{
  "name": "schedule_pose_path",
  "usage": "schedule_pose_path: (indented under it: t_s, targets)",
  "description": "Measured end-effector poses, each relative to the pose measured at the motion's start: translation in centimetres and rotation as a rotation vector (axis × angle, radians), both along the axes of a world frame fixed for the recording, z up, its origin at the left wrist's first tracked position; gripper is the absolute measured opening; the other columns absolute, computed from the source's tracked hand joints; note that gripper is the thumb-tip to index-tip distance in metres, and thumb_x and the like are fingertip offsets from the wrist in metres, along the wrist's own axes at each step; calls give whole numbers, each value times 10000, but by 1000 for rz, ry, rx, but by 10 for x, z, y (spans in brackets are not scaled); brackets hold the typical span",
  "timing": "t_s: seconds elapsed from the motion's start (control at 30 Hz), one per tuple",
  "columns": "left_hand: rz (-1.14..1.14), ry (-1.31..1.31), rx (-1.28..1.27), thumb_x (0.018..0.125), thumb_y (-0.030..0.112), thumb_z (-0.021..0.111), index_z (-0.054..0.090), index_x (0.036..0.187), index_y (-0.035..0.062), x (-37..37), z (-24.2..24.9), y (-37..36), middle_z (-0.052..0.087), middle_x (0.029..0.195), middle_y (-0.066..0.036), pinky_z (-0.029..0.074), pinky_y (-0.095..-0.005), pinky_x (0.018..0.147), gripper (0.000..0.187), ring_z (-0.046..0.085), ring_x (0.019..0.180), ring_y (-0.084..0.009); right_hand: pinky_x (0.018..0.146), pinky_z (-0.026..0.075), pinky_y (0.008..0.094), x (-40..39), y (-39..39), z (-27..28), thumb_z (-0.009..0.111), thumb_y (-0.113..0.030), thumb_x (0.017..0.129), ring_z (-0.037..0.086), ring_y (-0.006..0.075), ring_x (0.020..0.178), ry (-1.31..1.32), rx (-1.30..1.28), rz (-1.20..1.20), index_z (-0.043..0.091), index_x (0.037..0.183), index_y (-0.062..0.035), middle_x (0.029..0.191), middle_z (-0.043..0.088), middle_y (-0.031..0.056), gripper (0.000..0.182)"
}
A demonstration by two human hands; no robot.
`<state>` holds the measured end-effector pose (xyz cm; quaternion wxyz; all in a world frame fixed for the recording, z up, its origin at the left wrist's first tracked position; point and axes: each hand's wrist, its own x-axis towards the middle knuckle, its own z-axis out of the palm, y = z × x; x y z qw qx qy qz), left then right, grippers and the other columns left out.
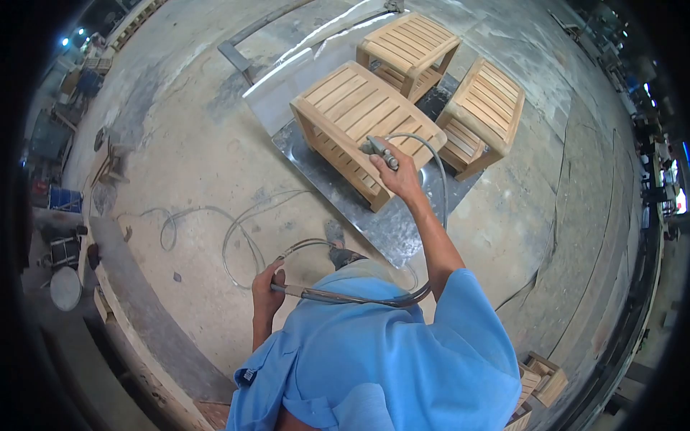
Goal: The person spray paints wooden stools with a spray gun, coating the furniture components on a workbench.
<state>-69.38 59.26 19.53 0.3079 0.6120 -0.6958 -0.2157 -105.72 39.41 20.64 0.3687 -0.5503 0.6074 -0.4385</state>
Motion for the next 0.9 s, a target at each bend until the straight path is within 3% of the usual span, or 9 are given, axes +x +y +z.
schedule_pose_path:
  t_s: [0.2,0.27,0.37,0.5,0.53,0.63,0.7,0.9]
  targets:
    - [-66,69,84,859,31,638,660,1100,93,19,-8,-95,459,533,-82,384,-345,490,250,476,465,-215,866,499,308,-35,-71,-5,709,-257,901,647,155,964,-7,-9,-271,620,1300,-104,1082,715,120,436]
    - [-80,74,114,864,41,639,661,1106,98,20,-11,-120,474,547,-85,392,-341,493,249,492,477,-217,825,512,303,-41,-82,19,709,-254,903,653,144,883,-7,68,-367,621,1300,-105,1043,720,111,433]
    - [-121,114,198,849,36,632,664,1088,87,21,-6,-160,682,797,-168,492,-434,622,247,660,692,-354,718,525,284,-40,-99,20,706,-255,906,624,109,736,115,-78,-377,614,1311,-107,928,709,67,441]
    - [-294,129,208,833,27,627,661,1092,78,24,-10,-216,689,882,-200,516,-431,669,266,667,752,-387,725,535,303,-16,-109,26,699,-252,912,617,116,734,-17,-31,-295,592,1335,-102,969,703,74,462]
    - [-338,146,220,813,19,629,659,1095,76,25,-14,-230,687,877,-200,518,-430,671,289,665,752,-388,859,522,332,-6,-108,32,689,-237,915,662,172,915,-3,98,-288,588,1334,-92,1118,706,111,455]
    - [-446,138,303,738,5,632,650,1114,75,26,-19,-271,682,875,-201,521,-434,691,383,660,774,-394,947,491,349,27,-93,40,680,-220,911,638,213,1097,81,101,-91,581,1335,-78,1202,679,155,457]
    - [-508,140,362,692,4,630,644,1129,76,28,-23,-297,681,879,-201,520,-443,709,443,657,797,-396,961,484,350,51,-88,48,679,-222,908,632,218,1120,87,131,27,578,1336,-71,1213,671,172,465]
    - [-653,209,446,672,31,640,631,1154,80,50,-26,-370,678,897,-206,512,-455,745,485,648,846,-403,961,478,350,76,-138,52,688,-250,902,635,218,1112,98,151,-142,579,1336,-74,1215,668,177,481]
